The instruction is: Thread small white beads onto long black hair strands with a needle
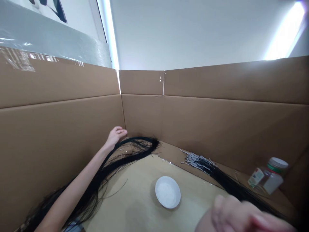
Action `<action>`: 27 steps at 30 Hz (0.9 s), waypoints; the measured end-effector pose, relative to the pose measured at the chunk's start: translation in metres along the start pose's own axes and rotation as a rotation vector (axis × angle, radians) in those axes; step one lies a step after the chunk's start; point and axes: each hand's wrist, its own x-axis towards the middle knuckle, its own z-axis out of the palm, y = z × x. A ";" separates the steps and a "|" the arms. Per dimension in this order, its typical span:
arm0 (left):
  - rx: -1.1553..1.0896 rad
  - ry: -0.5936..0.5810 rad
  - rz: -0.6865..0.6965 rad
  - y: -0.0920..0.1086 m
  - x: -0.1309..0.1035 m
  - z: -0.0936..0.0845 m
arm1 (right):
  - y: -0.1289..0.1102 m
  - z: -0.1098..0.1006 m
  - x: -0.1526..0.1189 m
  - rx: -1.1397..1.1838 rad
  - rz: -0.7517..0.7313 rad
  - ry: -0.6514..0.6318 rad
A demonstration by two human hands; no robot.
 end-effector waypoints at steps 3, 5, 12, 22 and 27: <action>-0.146 0.051 0.139 0.056 -0.009 -0.003 | 0.007 0.032 0.002 0.111 0.016 0.026; -0.202 -0.007 0.194 0.087 -0.030 0.003 | 0.013 0.056 0.002 0.115 0.193 -0.206; -0.207 -0.404 0.102 0.118 -0.122 0.044 | 0.031 0.104 -0.008 0.218 0.510 -0.358; -0.180 -0.553 -0.031 0.103 -0.153 0.051 | 0.027 0.091 0.003 0.344 0.408 -0.199; -0.149 -0.548 -0.028 0.106 -0.159 0.049 | 0.025 0.089 0.002 0.388 0.441 -0.217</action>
